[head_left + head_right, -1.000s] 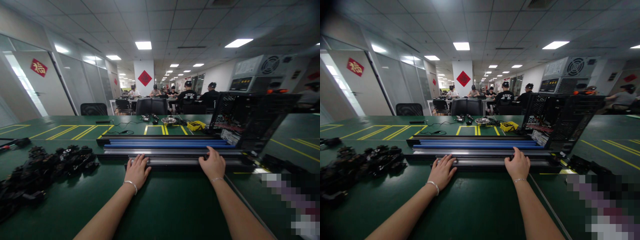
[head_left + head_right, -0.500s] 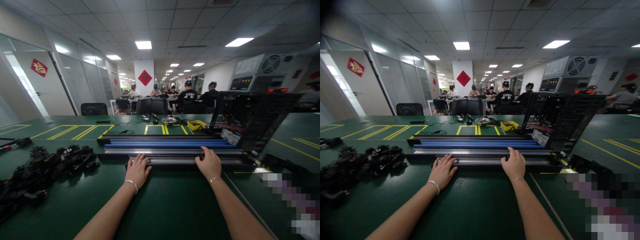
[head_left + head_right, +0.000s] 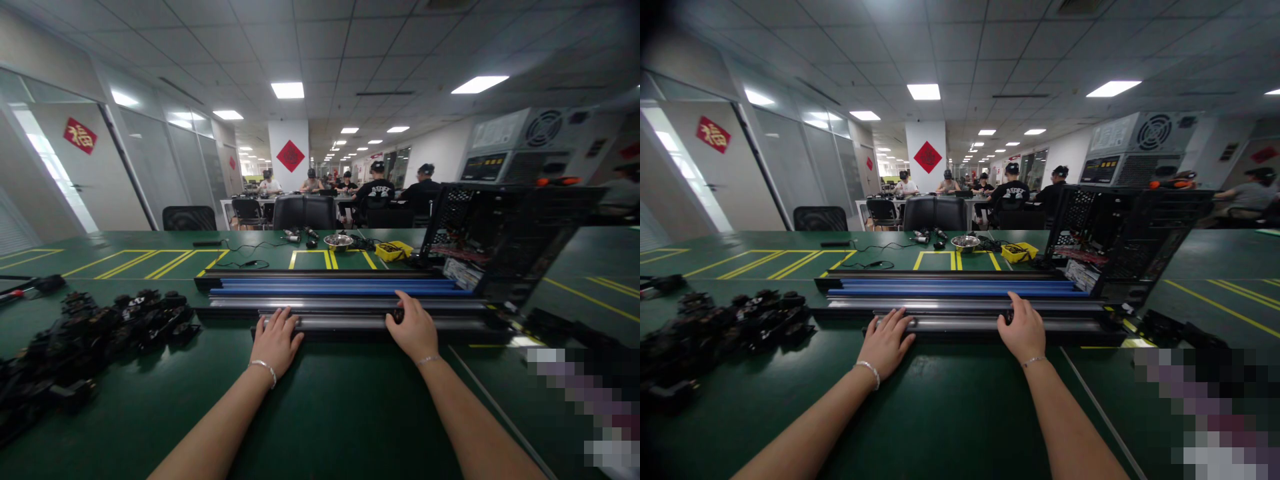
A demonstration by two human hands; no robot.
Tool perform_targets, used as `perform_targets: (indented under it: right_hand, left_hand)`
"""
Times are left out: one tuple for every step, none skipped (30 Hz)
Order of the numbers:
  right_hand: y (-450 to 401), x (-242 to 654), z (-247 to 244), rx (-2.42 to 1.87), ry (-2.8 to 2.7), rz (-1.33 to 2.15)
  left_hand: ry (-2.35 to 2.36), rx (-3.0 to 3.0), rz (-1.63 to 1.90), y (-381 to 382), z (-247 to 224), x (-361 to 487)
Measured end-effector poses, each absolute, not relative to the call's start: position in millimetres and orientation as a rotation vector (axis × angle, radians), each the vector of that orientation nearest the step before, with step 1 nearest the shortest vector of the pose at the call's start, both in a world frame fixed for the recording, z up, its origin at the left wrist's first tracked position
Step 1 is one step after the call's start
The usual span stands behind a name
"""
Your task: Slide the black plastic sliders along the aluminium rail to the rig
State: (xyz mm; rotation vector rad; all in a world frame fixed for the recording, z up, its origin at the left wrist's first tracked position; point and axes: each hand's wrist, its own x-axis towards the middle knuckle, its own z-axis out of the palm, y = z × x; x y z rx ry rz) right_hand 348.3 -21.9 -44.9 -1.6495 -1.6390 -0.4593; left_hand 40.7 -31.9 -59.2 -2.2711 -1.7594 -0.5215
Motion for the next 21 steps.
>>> perform_targets:
  right_hand:
    - [-21.8,347.8,-45.0,-1.632,-1.649,-0.453]
    - [-21.7,347.3,-45.1,-1.618,-1.659,-0.445]
    - [-21.6,346.7,-45.2,-1.606,-1.667,-0.436]
    - [-21.6,346.1,-45.2,-1.599,-1.673,-0.426]
    - [-21.6,345.4,-45.3,-1.595,-1.677,-0.418]
    - [-21.7,344.7,-45.2,-1.594,-1.68,-0.411]
    - [-21.9,344.0,-45.1,-1.595,-1.683,-0.405]
    - [-22.1,343.3,-45.0,-1.598,-1.687,-0.399]
    - [-22.4,342.8,-44.8,-1.598,-1.691,-0.392]
    - [-22.6,342.3,-44.6,-1.596,-1.696,-0.386]
    - [-22.9,341.8,-44.4,-1.592,-1.701,-0.38]
    - [-23.1,341.5,-44.2,-1.587,-1.705,-0.374]
    - [-23.2,341.1,-44.0,-1.581,-1.708,-0.37]
    - [-23.3,340.8,-43.9,-1.575,-1.711,-0.367]
    - [-23.4,340.3,-43.7,-1.569,-1.714,-0.362]
    - [-23.5,339.7,-43.5,-1.564,-1.72,-0.356]
    - [-23.6,338.9,-43.3,-1.56,-1.728,-0.349]
    - [-23.7,337.8,-43.0,-1.556,-1.74,-0.341]
    - [-23.9,336.7,-42.8,-1.552,-1.752,-0.332]
    - [-24.1,335.4,-42.5,-1.549,-1.763,-0.324]
    - [-24.3,334.1,-42.2,-1.545,-1.771,-0.319]
  left_hand:
    - [-1.76,-2.272,-0.52,-31.9,-59.0,40.8]
    - [-1.76,-2.273,-0.518,-32.0,-58.8,40.9]
    - [-1.761,-2.274,-0.516,-32.0,-58.7,41.0]
    - [-1.764,-2.274,-0.515,-32.1,-58.5,41.1]
    - [-1.766,-2.275,-0.513,-32.2,-58.2,41.1]
    - [-1.768,-2.277,-0.511,-32.3,-58.0,41.2]
    - [-1.769,-2.279,-0.509,-32.4,-57.8,41.1]
    - [-1.77,-2.28,-0.507,-32.4,-57.6,41.1]
    - [-1.769,-2.282,-0.505,-32.5,-57.5,41.0]
    - [-1.77,-2.281,-0.503,-32.6,-57.3,41.0]
    - [-1.771,-2.281,-0.501,-32.7,-57.1,41.0]
    - [-1.773,-2.28,-0.498,-32.7,-57.0,41.0]
    - [-1.775,-2.279,-0.497,-32.7,-56.9,41.0]
    - [-1.776,-2.28,-0.495,-32.8,-56.8,41.1]
    - [-1.776,-2.28,-0.495,-32.7,-56.8,41.0]
    - [-1.775,-2.28,-0.497,-32.7,-56.9,41.0]
    - [-1.772,-2.279,-0.499,-32.7,-57.0,41.0]
    - [-1.769,-2.278,-0.5,-32.7,-57.2,40.9]
    - [-1.766,-2.277,-0.501,-32.7,-57.4,40.9]
    - [-1.764,-2.275,-0.501,-32.7,-57.6,40.8]
    - [-1.763,-2.274,-0.501,-32.6,-57.8,40.8]
